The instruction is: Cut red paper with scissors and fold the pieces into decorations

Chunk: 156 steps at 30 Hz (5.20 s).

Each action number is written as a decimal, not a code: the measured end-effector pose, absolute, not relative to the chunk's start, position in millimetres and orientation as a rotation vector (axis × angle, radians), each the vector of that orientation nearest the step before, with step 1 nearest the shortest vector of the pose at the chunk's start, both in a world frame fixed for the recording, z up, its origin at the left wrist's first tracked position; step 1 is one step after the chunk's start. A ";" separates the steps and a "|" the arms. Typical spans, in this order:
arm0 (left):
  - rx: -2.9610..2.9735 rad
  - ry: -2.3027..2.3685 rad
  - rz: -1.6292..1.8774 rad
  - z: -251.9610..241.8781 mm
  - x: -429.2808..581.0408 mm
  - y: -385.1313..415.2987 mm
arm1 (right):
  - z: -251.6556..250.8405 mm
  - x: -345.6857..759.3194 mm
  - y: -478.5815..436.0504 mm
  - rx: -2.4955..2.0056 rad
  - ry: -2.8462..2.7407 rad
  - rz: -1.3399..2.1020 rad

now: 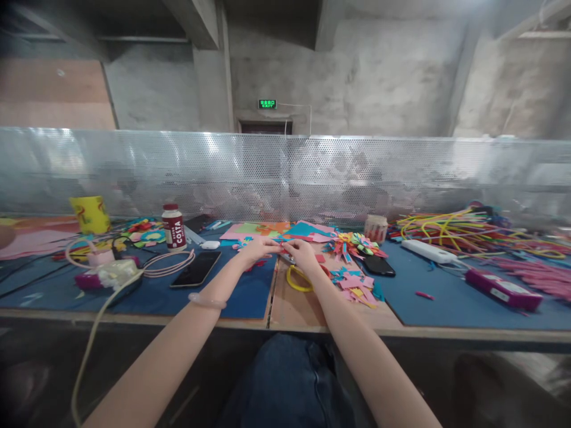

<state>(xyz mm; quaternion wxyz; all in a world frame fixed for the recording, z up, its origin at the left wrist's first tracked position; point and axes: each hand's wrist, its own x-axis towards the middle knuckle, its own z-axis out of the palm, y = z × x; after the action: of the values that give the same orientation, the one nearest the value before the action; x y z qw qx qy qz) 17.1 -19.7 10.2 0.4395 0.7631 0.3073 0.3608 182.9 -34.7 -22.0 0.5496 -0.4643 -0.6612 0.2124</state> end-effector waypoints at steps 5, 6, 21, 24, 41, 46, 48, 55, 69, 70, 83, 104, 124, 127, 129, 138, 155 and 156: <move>1.843 0.798 0.927 7.7 16.6 -14.9 | -19.2 180.4 -37.5 -1.086 -1.558 0.529; 1.839 0.800 0.935 7.3 16.6 -14.2 | -18.7 180.1 -38.2 -1.090 -1.558 0.535; 1.632 0.782 0.729 9.5 17.8 -18.9 | -25.5 178.8 -29.5 -1.099 -1.720 -0.430; 1.573 0.692 0.745 10.6 18.7 -18.5 | -22.7 176.5 -35.0 -1.137 -1.900 -0.780; 1.574 0.674 0.893 8.7 19.0 -15.7 | -9.7 167.4 -59.9 -1.085 -2.008 -0.943; 1.666 0.648 0.966 11.5 18.5 -19.0 | -9.8 166.9 -60.1 -1.040 -1.835 -0.728; 1.715 0.661 0.990 13.0 18.8 -20.6 | -9.8 168.7 -59.4 -1.032 -1.764 -0.671; 1.808 0.723 1.026 12.9 20.7 -18.9 | -12.7 170.8 -55.6 -1.038 -1.732 -0.615; 1.761 0.842 1.026 11.8 22.2 -14.6 | -15.8 171.1 -48.7 -1.008 -1.829 -0.547; 1.769 0.858 1.029 11.8 22.5 -13.8 | -15.6 170.6 -49.3 -1.008 -1.818 -0.522; 1.807 0.594 1.057 15.8 20.2 -24.6 | -14.5 171.1 -49.7 -0.965 -1.692 -0.228; 1.748 0.559 1.071 13.6 21.0 -19.0 | -13.6 173.5 -46.4 -0.890 -1.542 0.594; 1.702 0.549 1.045 14.5 20.7 -21.5 | -10.1 172.9 -50.8 -0.847 -1.483 0.721; 1.690 0.550 1.046 14.5 20.2 -21.3 | -11.3 173.1 -49.4 -0.848 -1.483 0.722; 1.689 0.547 1.045 14.7 20.0 -21.4 | -11.9 173.3 -48.8 -0.846 -1.486 0.725; 1.717 0.555 1.034 15.2 20.8 -23.0 | -10.1 172.6 -51.6 -0.859 -1.466 0.757; 1.769 0.547 1.031 13.2 20.3 -20.4 | -10.8 172.7 -50.6 -0.839 -1.441 0.833; 1.769 0.549 1.032 13.2 20.3 -20.5 | -10.6 172.7 -50.8 -0.840 -1.442 0.836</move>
<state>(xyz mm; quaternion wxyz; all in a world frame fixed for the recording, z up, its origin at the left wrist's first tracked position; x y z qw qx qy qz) 20.3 -20.5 13.2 0.4888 0.7279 0.2260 0.4246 172.7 -50.8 -10.6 0.5953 -0.3617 -0.6207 0.3599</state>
